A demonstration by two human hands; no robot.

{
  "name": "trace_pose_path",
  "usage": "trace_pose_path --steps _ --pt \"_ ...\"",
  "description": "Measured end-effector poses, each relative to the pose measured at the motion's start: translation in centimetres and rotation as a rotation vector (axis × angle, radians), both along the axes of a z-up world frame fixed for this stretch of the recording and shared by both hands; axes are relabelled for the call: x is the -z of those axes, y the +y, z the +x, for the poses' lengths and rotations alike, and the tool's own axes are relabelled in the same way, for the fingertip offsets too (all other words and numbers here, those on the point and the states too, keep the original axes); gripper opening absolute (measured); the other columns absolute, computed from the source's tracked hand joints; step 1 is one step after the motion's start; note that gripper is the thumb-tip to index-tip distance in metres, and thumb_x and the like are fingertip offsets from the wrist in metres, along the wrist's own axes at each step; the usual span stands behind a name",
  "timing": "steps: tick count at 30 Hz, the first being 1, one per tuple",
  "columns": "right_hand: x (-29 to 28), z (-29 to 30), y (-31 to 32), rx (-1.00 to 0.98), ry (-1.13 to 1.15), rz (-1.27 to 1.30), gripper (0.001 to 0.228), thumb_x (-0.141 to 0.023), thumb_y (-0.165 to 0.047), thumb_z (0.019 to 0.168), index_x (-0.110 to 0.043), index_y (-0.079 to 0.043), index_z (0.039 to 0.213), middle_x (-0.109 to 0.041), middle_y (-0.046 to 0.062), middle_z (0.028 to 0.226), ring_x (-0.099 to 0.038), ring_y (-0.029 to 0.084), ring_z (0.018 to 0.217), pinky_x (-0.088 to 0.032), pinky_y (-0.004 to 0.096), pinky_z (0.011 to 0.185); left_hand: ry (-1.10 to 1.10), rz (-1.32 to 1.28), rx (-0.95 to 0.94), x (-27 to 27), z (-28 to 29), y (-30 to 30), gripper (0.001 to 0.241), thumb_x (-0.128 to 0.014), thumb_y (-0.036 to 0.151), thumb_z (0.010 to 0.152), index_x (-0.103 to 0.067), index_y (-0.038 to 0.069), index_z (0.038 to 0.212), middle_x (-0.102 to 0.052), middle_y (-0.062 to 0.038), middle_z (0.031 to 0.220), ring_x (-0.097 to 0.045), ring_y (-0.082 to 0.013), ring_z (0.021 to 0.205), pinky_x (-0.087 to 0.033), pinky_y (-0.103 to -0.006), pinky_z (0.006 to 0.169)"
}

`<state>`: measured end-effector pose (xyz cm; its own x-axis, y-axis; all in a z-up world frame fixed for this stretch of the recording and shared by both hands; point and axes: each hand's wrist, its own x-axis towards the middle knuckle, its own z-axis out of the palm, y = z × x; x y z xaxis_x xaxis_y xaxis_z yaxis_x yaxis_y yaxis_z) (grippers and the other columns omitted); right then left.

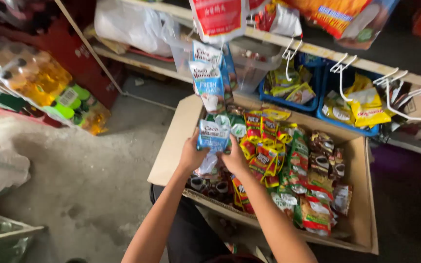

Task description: Organizing and stocking small food packets from a box onto retail shelves.

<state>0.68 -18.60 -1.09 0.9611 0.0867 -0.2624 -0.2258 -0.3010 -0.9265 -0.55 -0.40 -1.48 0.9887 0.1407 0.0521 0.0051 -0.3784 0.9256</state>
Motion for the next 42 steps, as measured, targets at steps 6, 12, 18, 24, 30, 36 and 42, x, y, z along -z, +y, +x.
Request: trace_pose_path --steps 6,12,18,24,30,36,42 --pt "11.6 -5.1 -2.1 -0.014 -0.447 -0.384 0.114 -0.084 -0.007 0.07 -0.009 0.009 0.154 -0.036 0.042 0.144 -0.048 0.056 0.129 -0.044 0.057 0.102 0.214 0.156 0.194 8.2 -2.4 -2.5 0.1 -0.082 0.007 0.069 -0.032 -0.006 0.154 -0.068 -0.028 0.115 -0.067 -0.0384 0.108 -0.054 -0.0426 0.093" --pt "2.3 -10.1 0.6 -0.228 -0.407 -0.993 0.074 -0.067 -0.004 0.065 -0.049 0.002 0.137 -0.046 0.037 0.138 -0.049 0.05 0.118 -0.048 0.048 0.094 0.112 0.231 0.415 14.5 -4.4 -3.8 0.116 -0.078 0.002 0.062 -0.004 -0.018 0.149 -0.052 -0.039 0.133 -0.05 -0.0497 0.131 -0.04 -0.0455 0.107" --pt "3.0 -9.2 0.3 -0.376 -0.498 -1.193 0.019 -0.068 -0.014 0.074 -0.073 -0.004 0.088 -0.057 0.02 0.12 -0.055 0.036 0.111 -0.051 0.049 0.092 0.169 0.472 0.414 16.6 -5.2 -3.9 0.11 -0.074 0.004 0.069 -0.003 -0.021 0.15 -0.048 -0.043 0.134 -0.051 -0.0503 0.127 -0.042 -0.0473 0.108" --pt "3.4 -7.4 -1.2 -0.436 -0.421 -0.986 0.023 -0.075 -0.01 0.072 -0.072 -0.003 0.094 -0.058 0.021 0.113 -0.057 0.042 0.107 -0.049 0.052 0.092 0.333 0.423 0.337 8.3 -4.3 -3.8 0.09 -0.08 0.009 0.065 -0.034 -0.01 0.14 -0.064 -0.035 0.117 -0.063 -0.0477 0.111 -0.052 -0.0491 0.094" --pt "2.4 0.4 -2.9 -0.169 -0.518 -0.531 0.047 -0.081 -0.016 0.077 -0.065 0.001 0.118 -0.067 0.022 0.114 -0.064 0.041 0.107 -0.053 0.047 0.092 0.114 0.313 -0.012 0.0 2.2 -3.3 0.032 -0.079 0.014 0.08 -0.07 0.003 0.109 -0.068 -0.02 0.113 -0.072 -0.036 0.089 -0.058 -0.0443 0.078" --pt "-5.7 7.5 -0.6 0.031 -0.571 -0.313 0.057 -0.08 -0.015 0.078 -0.06 -0.004 0.131 -0.07 0.017 0.114 -0.07 0.03 0.099 -0.056 0.039 0.086 -0.225 -0.146 -0.289 -2.0 10.9 -1.3 0.052 -0.076 0.011 0.085 -0.056 -0.001 0.132 -0.063 -0.017 0.122 -0.067 -0.0273 0.103 -0.058 -0.0374 0.081" --pt "-7.3 13.5 2.1 0.007 -0.74 -0.025 0.063 -0.076 -0.013 0.085 -0.052 -0.001 0.142 -0.067 0.016 0.125 -0.068 0.024 0.108 -0.057 0.035 0.083 -0.328 -0.51 -0.168 1.4 17.8 0.8 0.074 -0.073 0.005 0.093 -0.032 0.0 0.155 -0.059 -0.017 0.132 -0.061 -0.0231 0.116 -0.052 -0.0351 0.094"
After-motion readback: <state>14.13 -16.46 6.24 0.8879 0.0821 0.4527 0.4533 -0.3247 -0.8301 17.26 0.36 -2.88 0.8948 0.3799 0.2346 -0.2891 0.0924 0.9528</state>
